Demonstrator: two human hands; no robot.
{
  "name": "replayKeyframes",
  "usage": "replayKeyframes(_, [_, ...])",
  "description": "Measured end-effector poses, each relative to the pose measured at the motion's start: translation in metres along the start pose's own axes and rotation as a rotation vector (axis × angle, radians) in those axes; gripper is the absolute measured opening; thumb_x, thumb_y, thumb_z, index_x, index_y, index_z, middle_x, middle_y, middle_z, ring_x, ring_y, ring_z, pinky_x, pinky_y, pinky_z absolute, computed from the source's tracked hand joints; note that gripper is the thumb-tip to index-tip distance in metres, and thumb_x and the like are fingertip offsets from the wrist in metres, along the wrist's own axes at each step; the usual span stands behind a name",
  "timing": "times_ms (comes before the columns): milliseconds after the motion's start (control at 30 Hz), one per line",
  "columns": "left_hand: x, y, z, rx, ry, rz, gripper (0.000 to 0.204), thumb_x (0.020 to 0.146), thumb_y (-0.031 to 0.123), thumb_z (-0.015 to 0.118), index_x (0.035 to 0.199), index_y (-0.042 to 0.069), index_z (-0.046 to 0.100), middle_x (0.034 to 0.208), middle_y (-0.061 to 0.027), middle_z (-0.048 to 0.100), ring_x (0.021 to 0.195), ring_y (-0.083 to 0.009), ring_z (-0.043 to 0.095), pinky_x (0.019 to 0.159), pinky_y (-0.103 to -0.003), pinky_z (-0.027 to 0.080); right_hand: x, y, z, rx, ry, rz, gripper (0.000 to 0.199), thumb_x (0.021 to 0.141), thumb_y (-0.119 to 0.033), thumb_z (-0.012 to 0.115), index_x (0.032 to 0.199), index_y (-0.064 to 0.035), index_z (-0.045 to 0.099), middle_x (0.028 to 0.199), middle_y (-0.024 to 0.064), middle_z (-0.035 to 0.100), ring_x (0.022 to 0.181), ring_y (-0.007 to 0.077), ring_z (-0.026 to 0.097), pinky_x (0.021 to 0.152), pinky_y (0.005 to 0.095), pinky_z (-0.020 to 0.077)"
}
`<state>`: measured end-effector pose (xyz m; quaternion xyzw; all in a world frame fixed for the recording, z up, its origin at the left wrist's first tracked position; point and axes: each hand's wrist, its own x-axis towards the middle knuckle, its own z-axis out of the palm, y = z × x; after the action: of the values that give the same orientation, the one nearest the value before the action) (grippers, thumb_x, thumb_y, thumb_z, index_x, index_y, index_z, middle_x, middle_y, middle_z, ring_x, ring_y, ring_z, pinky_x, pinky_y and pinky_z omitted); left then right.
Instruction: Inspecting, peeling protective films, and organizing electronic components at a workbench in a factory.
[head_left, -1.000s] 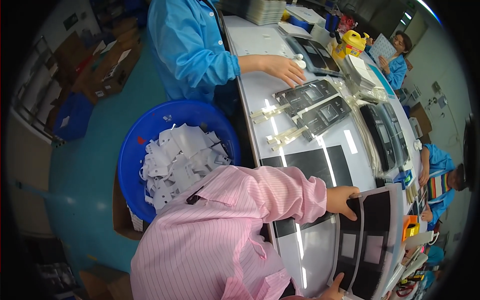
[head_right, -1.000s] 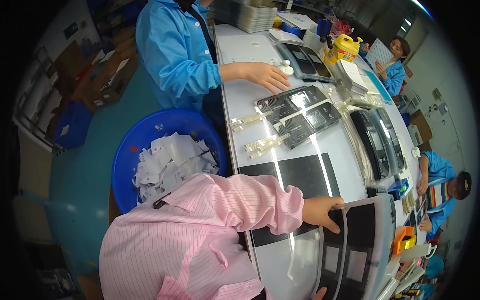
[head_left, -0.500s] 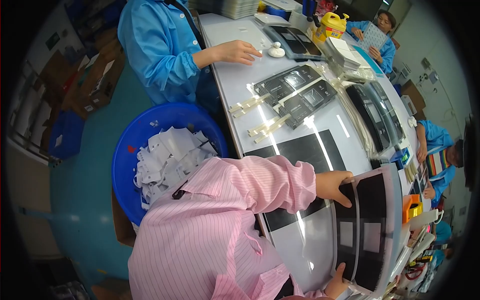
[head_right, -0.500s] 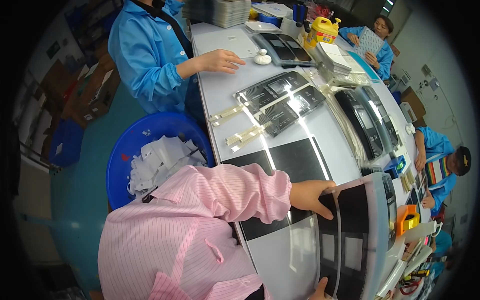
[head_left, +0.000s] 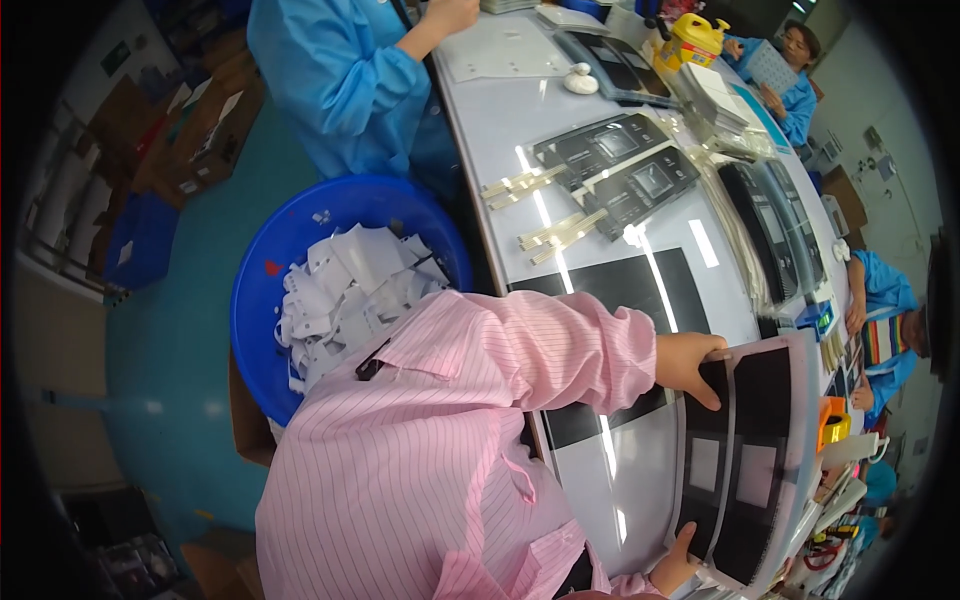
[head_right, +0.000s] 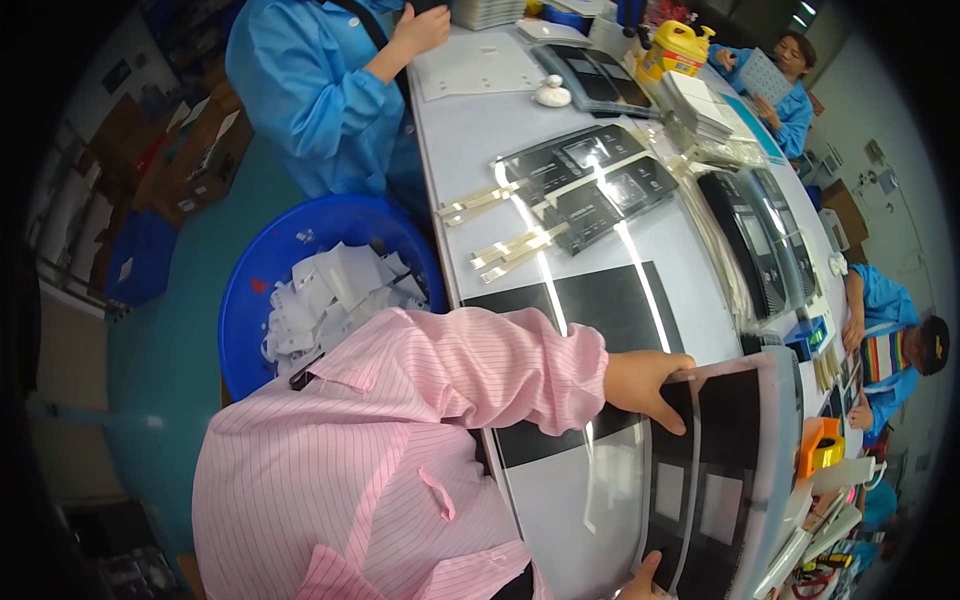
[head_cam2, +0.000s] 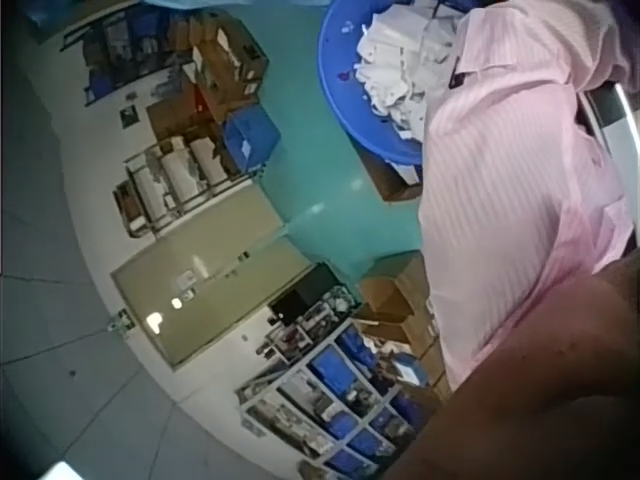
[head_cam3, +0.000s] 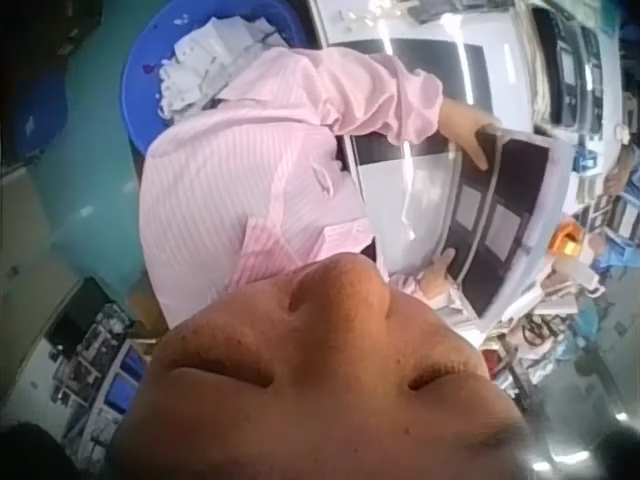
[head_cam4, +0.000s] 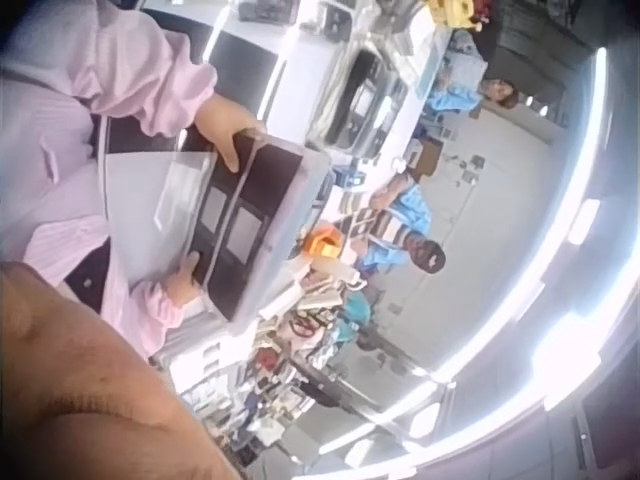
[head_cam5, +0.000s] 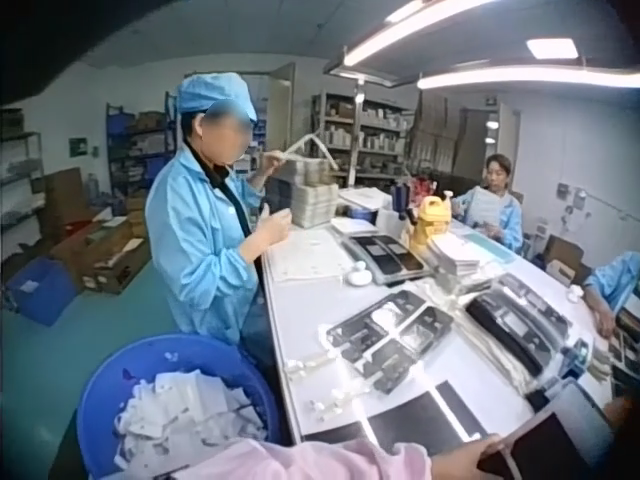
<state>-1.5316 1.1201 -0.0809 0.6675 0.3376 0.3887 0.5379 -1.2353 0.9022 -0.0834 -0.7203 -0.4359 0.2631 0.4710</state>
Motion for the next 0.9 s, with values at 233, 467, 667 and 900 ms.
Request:
replayKeyframes(233, [-0.004, 0.005, -0.006, -0.019, -0.058, -0.035, 0.072, 0.069, 0.041, 0.088, 0.115, -0.001, 0.054, 0.101, -0.0134, 0.063, 0.095, -0.0267, 0.062, 0.081, -0.036, 0.048, 0.012, 0.025, -0.010, -0.066, 0.031, 0.065, 0.063, 0.086, -0.030, 0.080, 0.129, 0.0102, 0.058, 0.122, 0.0175, 0.065, 0.094, 0.0233, 0.063, 0.083, 0.0330, 0.0524])
replayKeyframes(467, [-0.004, 0.009, -0.003, 0.015, -0.058, -0.027, 0.066, 0.072, 0.041, 0.086, 0.114, 0.001, 0.055, 0.100, -0.0117, 0.061, 0.096, -0.0233, 0.060, 0.081, -0.036, 0.047, 0.001, 0.004, -0.002, -0.061, 0.061, 0.037, 0.054, 0.088, -0.034, 0.077, 0.121, 0.0071, 0.063, 0.112, 0.0126, 0.066, 0.095, 0.0199, 0.061, 0.085, 0.0310, 0.0491])
replayKeyframes(667, [0.000, 0.008, -0.002, 0.016, -0.053, -0.012, 0.067, 0.075, 0.043, 0.085, 0.116, 0.000, 0.054, 0.106, -0.0126, 0.060, 0.102, -0.0233, 0.056, 0.090, -0.035, 0.044, -0.001, -0.010, -0.003, -0.083, 0.020, 0.040, 0.049, 0.091, -0.032, 0.075, 0.117, 0.0087, 0.065, 0.112, 0.0090, 0.067, 0.098, 0.0161, 0.060, 0.088, 0.0286, 0.0476])
replayKeyframes(900, [0.004, -0.002, 0.002, -0.053, -0.048, 0.046, 0.061, 0.076, 0.034, 0.085, 0.117, 0.001, 0.053, 0.109, -0.0085, 0.058, 0.106, -0.0197, 0.052, 0.094, -0.033, 0.040, -0.007, -0.029, -0.002, -0.011, -0.060, 0.119, 0.036, 0.091, -0.022, 0.076, 0.113, 0.0045, 0.067, 0.105, 0.0048, 0.068, 0.091, 0.0124, 0.061, 0.082, 0.0260, 0.0492])
